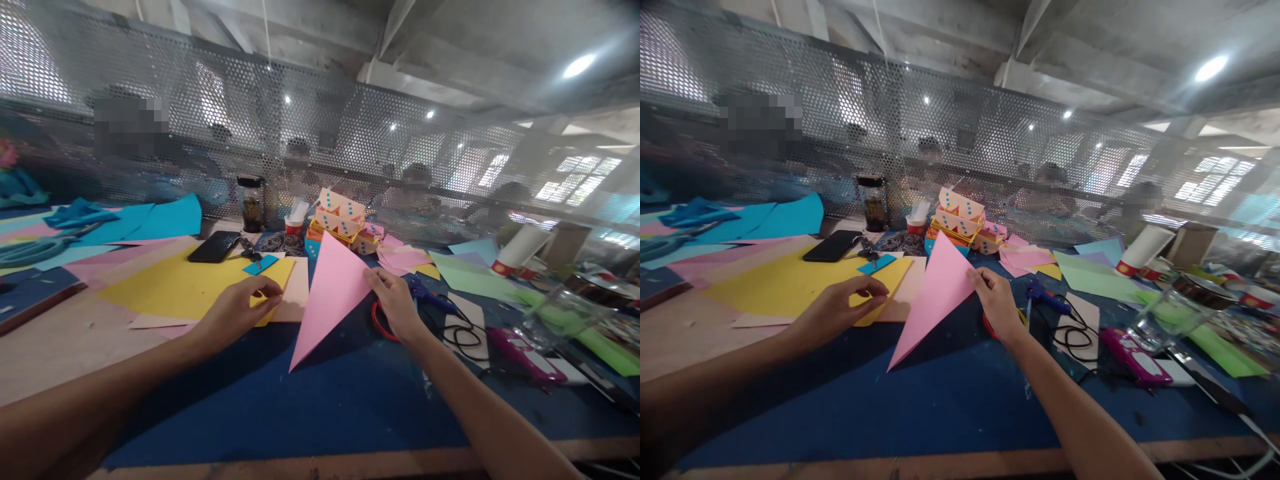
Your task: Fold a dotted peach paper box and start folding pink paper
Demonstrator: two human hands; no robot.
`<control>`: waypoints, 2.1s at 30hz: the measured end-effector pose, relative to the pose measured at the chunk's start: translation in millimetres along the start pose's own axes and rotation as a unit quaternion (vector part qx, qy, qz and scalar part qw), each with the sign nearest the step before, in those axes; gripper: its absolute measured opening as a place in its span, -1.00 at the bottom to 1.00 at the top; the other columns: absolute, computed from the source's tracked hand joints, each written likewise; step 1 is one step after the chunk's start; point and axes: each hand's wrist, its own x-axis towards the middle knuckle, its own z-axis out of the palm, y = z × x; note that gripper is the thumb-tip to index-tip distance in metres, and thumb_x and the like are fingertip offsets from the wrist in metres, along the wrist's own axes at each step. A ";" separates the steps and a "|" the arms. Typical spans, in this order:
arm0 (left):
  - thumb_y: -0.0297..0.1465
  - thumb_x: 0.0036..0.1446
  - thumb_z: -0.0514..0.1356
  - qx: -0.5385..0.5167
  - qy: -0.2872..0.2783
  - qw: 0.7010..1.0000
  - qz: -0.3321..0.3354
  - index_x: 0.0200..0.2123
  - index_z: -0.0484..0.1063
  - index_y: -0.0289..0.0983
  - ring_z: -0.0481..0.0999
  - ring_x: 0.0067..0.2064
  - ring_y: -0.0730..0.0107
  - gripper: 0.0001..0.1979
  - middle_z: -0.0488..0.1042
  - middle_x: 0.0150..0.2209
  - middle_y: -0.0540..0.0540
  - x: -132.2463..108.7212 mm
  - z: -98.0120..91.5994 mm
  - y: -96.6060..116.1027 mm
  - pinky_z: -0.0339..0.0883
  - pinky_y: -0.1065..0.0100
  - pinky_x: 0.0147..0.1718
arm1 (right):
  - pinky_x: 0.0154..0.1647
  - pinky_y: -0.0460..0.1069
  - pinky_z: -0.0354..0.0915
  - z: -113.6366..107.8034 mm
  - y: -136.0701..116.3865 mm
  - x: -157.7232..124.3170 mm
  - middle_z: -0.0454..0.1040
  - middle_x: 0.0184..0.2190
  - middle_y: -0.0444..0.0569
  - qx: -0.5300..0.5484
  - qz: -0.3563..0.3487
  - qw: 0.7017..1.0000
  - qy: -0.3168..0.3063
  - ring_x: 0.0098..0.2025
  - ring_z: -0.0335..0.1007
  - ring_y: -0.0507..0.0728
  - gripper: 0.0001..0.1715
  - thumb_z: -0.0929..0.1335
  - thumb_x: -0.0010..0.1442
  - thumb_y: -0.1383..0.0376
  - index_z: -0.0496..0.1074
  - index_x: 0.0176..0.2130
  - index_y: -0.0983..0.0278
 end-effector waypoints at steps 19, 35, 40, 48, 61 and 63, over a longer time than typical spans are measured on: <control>-0.05 0.23 0.21 -0.201 -0.147 0.966 -0.063 0.05 0.51 -0.15 0.56 0.04 0.09 -0.58 0.61 -0.03 -0.11 -16.3 11.8 16.4 0.37 0.20 0.03 | -0.41 -0.03 0.04 3.4 -21.0 -12.4 0.17 -0.49 -0.17 0.020 -0.027 0.999 0.014 -0.42 0.03 0.05 -0.50 0.33 0.31 -0.09 0.35 -0.43 0.23; -0.16 -0.03 0.46 -0.357 -0.186 0.906 -0.128 -0.43 0.51 -0.22 0.52 -0.36 0.32 -0.70 0.53 -0.46 0.00 -18.2 20.1 20.0 0.43 0.28 -0.22 | -0.42 -0.04 0.04 3.7 -12.5 -11.7 0.14 -0.49 -0.18 0.068 0.000 0.998 -0.009 -0.44 0.00 0.04 -0.48 0.33 0.31 -0.12 0.32 -0.43 0.22; -0.11 -0.04 0.45 -0.337 -0.171 0.917 -0.125 -0.44 0.48 -0.21 0.53 -0.34 0.27 -0.67 0.52 -0.45 -0.01 -19.5 19.9 21.2 0.46 0.22 -0.21 | -0.39 -0.04 0.05 4.7 -10.8 -8.1 0.18 -0.50 -0.17 0.046 0.004 0.999 0.008 -0.42 0.04 0.05 -0.46 0.32 0.30 -0.12 0.34 -0.45 0.24; -0.21 -0.04 0.46 -0.369 -0.182 0.901 -0.137 -0.46 0.46 -0.22 0.53 -0.37 0.33 -0.72 0.51 -0.48 0.02 -18.6 22.2 18.7 0.44 0.28 -0.23 | -0.37 -0.04 0.07 5.7 -9.5 -6.1 0.21 -0.50 -0.16 0.037 0.004 0.999 0.024 -0.41 0.06 0.06 -0.48 0.33 0.28 -0.10 0.34 -0.47 0.24; -0.19 -0.03 0.46 -0.374 -0.167 0.902 -0.136 -0.46 0.47 -0.22 0.53 -0.36 0.33 -0.71 0.52 -0.46 0.01 -17.4 26.0 10.5 0.45 0.27 -0.23 | -0.29 -0.01 0.23 5.7 -8.7 -8.7 0.43 -0.43 -0.09 0.076 -0.005 0.997 -0.004 -0.33 0.30 0.12 -0.44 0.28 0.33 -0.15 0.45 -0.36 0.24; -0.18 -0.03 0.46 -0.373 -0.165 0.903 -0.138 -0.45 0.47 -0.23 0.53 -0.36 0.33 -0.70 0.54 -0.45 0.00 -16.6 27.2 7.7 0.44 0.28 -0.23 | -0.26 -0.02 0.25 5.9 -11.3 -9.9 0.45 -0.39 -0.10 0.080 -0.009 0.997 -0.022 -0.30 0.33 0.11 -0.53 0.34 0.30 -0.10 0.48 -0.29 0.24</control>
